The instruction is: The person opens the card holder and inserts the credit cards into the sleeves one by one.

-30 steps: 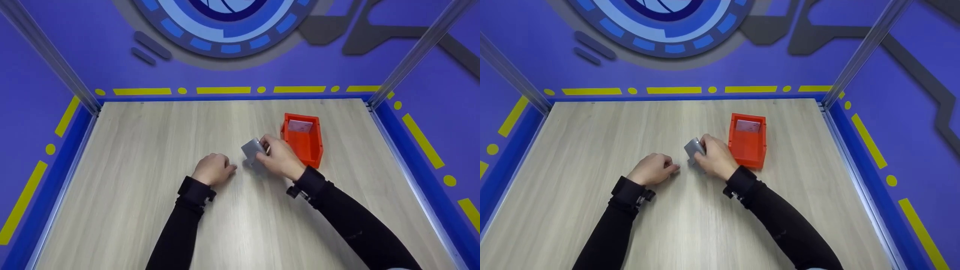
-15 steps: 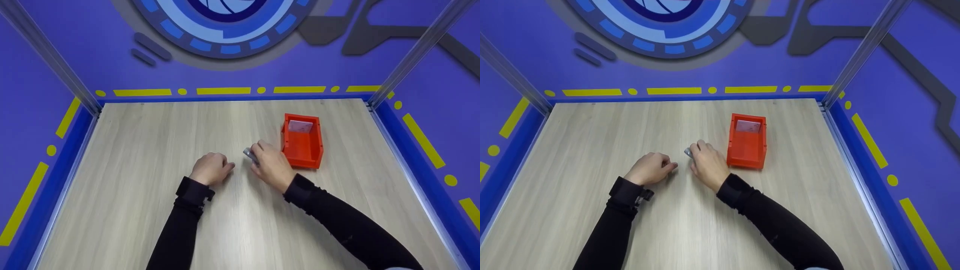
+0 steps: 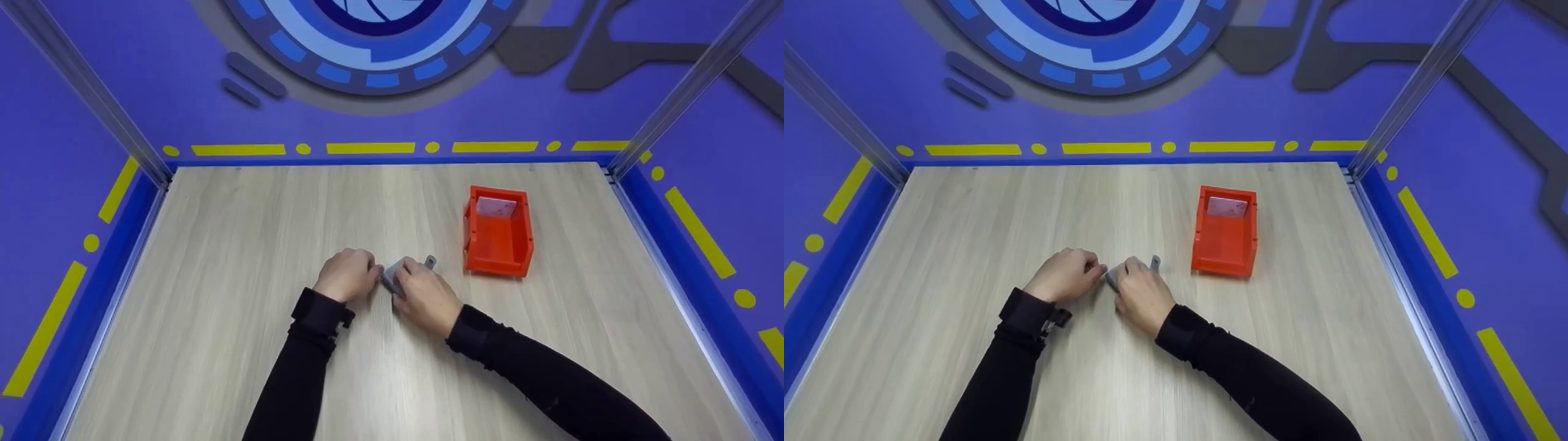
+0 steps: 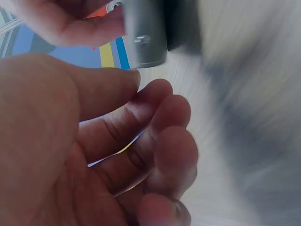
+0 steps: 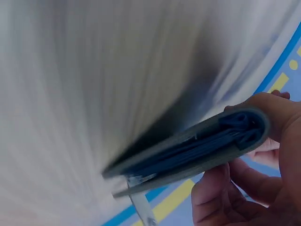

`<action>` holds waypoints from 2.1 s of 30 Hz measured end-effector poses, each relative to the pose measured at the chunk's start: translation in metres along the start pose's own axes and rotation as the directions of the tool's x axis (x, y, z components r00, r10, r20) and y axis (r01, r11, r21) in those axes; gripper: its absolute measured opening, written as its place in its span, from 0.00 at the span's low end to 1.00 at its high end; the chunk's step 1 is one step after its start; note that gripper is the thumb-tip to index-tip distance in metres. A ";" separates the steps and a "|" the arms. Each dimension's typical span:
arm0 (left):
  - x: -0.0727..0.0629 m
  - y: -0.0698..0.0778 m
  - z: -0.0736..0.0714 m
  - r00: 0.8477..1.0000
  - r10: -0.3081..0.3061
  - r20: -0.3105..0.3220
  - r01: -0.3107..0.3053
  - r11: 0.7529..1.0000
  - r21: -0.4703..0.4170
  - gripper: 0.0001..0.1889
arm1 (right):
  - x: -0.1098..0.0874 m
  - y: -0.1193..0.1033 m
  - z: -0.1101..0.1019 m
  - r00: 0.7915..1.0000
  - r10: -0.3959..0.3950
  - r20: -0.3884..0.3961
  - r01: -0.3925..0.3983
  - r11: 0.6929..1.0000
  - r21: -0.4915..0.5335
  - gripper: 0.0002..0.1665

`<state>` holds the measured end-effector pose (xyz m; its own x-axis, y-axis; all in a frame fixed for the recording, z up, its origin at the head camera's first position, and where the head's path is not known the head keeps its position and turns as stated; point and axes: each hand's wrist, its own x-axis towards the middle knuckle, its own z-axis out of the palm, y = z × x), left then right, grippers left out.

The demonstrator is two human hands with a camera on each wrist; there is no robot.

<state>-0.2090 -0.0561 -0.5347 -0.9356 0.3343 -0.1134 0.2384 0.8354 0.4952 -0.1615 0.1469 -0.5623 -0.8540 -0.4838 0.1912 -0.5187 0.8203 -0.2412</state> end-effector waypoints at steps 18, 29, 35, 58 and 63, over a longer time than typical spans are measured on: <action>0.000 0.009 0.009 0.999 -0.035 0.005 0.035 0.998 0.052 0.30 | -0.016 0.053 -0.034 0.927 0.347 0.139 -0.369 0.910 0.187 0.12; 0.002 0.010 0.018 1.000 -0.019 0.023 0.018 1.000 0.025 0.27 | -0.023 0.058 -0.024 0.903 0.369 0.223 -0.417 0.878 0.236 0.13; 0.003 0.012 0.020 0.999 -0.009 0.037 0.008 1.000 0.014 0.26 | -0.025 0.057 -0.020 0.899 0.377 0.223 -0.425 0.873 0.237 0.12; -0.008 0.030 0.018 1.000 -0.003 -0.001 0.003 0.992 0.125 0.30 | -0.027 0.062 -0.047 0.909 0.415 0.037 -0.412 0.885 0.216 0.11; -0.017 0.031 0.028 0.999 0.029 0.030 -0.031 0.996 0.078 0.30 | -0.022 0.064 -0.049 0.909 0.403 0.102 -0.416 0.889 0.193 0.13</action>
<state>-0.1784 -0.0240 -0.5413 -0.9202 0.3711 -0.1244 0.2870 0.8559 0.4301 -0.1739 0.2254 -0.5350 -0.9899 -0.1404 -0.0205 -0.1137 0.8711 -0.4777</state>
